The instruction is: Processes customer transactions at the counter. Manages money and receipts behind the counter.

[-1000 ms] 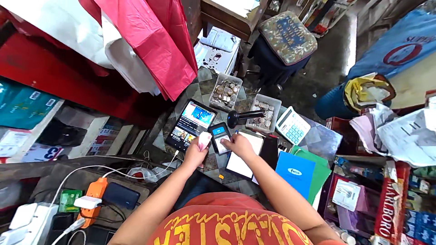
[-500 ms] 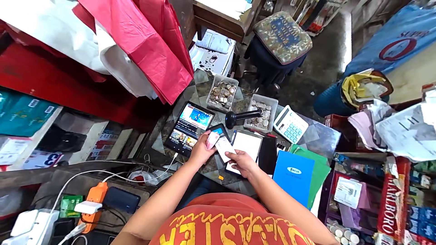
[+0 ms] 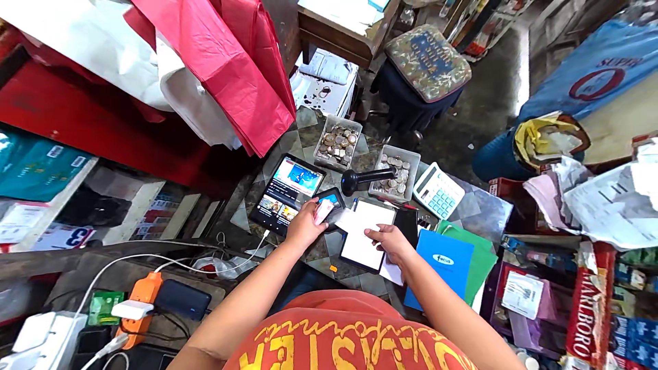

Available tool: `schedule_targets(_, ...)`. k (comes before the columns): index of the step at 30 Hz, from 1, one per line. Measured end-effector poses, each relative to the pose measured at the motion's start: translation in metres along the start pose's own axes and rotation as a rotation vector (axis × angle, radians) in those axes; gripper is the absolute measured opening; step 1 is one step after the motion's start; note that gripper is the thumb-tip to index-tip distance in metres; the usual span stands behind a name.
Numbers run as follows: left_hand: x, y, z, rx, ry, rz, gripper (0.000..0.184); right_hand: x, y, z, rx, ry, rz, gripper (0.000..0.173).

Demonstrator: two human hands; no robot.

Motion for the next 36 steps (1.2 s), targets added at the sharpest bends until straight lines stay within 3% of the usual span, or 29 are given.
schedule_targets(3,-0.001,-0.002,0.000,-0.022,0.015,0.057,0.058,-0.032,-0.005,-0.009,-0.028,0.001,-0.093,0.011)
schedule_targets(6,-0.005,-0.016,-0.012,0.013,0.039,0.049,0.057,-0.055,0.000,-0.030,-0.166,0.100,-0.200,0.010)
schedule_targets(10,-0.009,-0.061,-0.056,0.284,0.248,-0.291,0.059,-0.063,0.023,-0.062,-0.368,0.387,-0.463,0.019)
schedule_targets(12,-0.007,-0.081,-0.076,0.327,0.433,-0.529,0.052,-0.057,0.041,-0.076,-0.439,0.511,-0.554,0.018)
schedule_targets(14,-0.006,-0.093,-0.086,0.303,0.547,-0.697,0.041,-0.053,0.056,-0.087,-0.430,0.565,-0.478,0.016)
schedule_targets(17,-0.006,-0.105,-0.094,0.199,0.472,-0.741,0.030,-0.058,0.064,-0.088,-0.465,0.433,-0.281,0.022)
schedule_targets(21,0.002,-0.102,-0.107,0.199,0.357,-0.752,0.033,-0.066,0.059,-0.089,-0.581,0.238,-0.165,0.036)
schedule_targets(28,0.028,-0.107,-0.138,0.070,0.106,-0.851,0.051,-0.061,0.042,-0.097,-0.920,-0.051,-0.287,0.016)
schedule_targets(31,0.037,-0.103,-0.151,-0.017,-0.013,-0.871,0.051,-0.055,0.033,-0.098,-1.017,-0.065,-0.285,0.014)
schedule_targets(36,0.050,-0.089,-0.187,-0.035,-0.133,-0.888,0.050,-0.037,0.020,-0.098,-0.991,0.038,-0.217,0.018)
Point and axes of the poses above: each hand's wrist, its own z-axis towards the middle knuckle, its own x-axis out of the palm, y = z × x, the point moved 1 cm from there along z, towards the middle knuckle, and after that the axes turned 6 degrees about -z, right-handed, at the moved point
